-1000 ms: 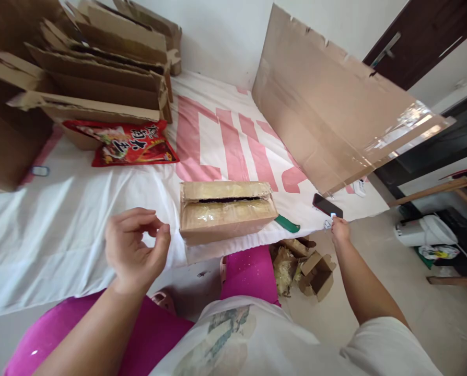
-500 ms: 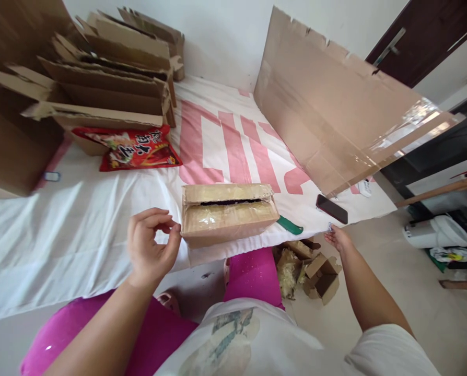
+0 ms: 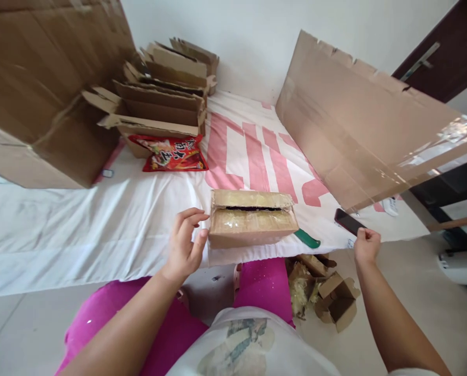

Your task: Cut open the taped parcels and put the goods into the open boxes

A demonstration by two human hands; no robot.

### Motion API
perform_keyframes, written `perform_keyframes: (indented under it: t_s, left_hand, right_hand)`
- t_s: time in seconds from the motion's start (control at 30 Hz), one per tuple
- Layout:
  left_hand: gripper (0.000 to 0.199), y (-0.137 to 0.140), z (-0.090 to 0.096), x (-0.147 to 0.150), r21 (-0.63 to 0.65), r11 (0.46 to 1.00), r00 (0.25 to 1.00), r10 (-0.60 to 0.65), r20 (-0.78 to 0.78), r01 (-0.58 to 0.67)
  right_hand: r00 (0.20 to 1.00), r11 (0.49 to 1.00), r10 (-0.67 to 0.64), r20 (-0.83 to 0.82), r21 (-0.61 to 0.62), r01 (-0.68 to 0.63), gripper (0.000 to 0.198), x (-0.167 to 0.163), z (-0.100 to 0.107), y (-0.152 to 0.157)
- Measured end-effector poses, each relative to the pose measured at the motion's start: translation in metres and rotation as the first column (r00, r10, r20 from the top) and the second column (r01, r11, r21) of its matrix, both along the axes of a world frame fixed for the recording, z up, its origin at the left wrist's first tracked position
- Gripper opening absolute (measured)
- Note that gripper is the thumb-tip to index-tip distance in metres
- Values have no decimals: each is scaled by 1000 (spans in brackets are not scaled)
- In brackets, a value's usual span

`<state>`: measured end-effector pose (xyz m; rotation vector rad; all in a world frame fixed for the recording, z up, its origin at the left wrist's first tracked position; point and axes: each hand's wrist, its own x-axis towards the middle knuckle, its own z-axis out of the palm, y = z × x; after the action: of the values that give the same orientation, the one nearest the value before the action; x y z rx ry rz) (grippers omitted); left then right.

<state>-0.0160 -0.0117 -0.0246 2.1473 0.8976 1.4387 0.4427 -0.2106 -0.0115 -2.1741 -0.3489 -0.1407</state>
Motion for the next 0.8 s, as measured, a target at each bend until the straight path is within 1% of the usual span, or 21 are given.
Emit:
perform_keyframes:
  t_s: [0.03,0.07,0.1,0.13,0.17,0.2,0.23,0.27,0.3,0.33,0.37,0.4,0.43,0.47,0.5,0.6,0.67,0.73,0.8]
  left_hand:
    - [37,0,0,0,-9,1000,1000,-27,-10,27]
    - [43,0,0,1,-15,999,999,-47,-16,47]
    - [47,0,0,1,-16,998,998,-57,-22,57]
    - [49,1,1,1,-16,998,998,-59,-32,58]
    - [49,1,2,1,-15,998,997,-55,-46,55]
    - [48,1,3,1,-13,999,997,-48,-60,48]
    - [47,1,3,1,-9,999,997,-42,-70,42]
    - [45,1,4,1,-7,999,997,-40,-73,40]
    - [44,1,3,1,-5,999,997,-42,-67,41]
    - [43,1,3,1,-2,999,997,-45,-58,45]
    - [42,1,2,1,-1,999,998,-48,-48,48]
    - [41,1,2,1,-1,999,998,-50,-43,50]
    - [40,1,1,1,-3,999,998,-52,-41,52]
    - [39,1,0,0,-5,998,998,-55,-42,55]
    - [38,1,0,0,-7,998,997,-57,-45,57]
    - [40,0,3,-3,4,998,997,-63,-53,63]
    - [43,-1,6,-4,18,997,995,-74,-68,76]
    - [45,-2,10,-5,35,995,992,-91,-90,95]
    - [44,-4,14,-5,63,991,988,-109,-109,116]
  right_hand:
    - [998,999,47,49,9,-48,27,-10,6,10]
    - [989,992,122,79,17,-124,28,-23,13,20]
    - [969,973,225,104,19,-228,28,-38,20,29]
    - [929,936,348,130,9,-352,27,-56,27,38]
    - [840,856,512,180,-19,-517,26,-75,36,47]
    - [718,749,651,247,-60,-659,25,-94,45,54]
    - [576,633,753,318,-109,-767,21,-114,53,61]
    - [424,512,822,379,-167,-843,16,-132,62,68]
    - [286,402,867,408,-233,-886,14,-149,69,74]
    - [166,305,899,405,-306,-902,15,-163,75,80]
    - [74,225,923,378,-376,-899,19,-175,80,87]
    - [10,168,941,338,-440,-882,25,-185,83,93]
    - [-26,132,954,297,-498,-857,30,-192,84,99]
    - [-41,117,963,267,-549,-828,37,-197,85,105]
    - [-41,119,967,250,-591,-798,44,-200,84,110]
    - [-3,160,972,236,-665,-729,57,-204,82,119]
    - [21,181,970,242,-665,-724,58,-204,83,122]
    - [25,212,957,288,-642,-736,58,-206,86,121]
    - [18,269,924,381,-618,-739,49,-210,92,116]
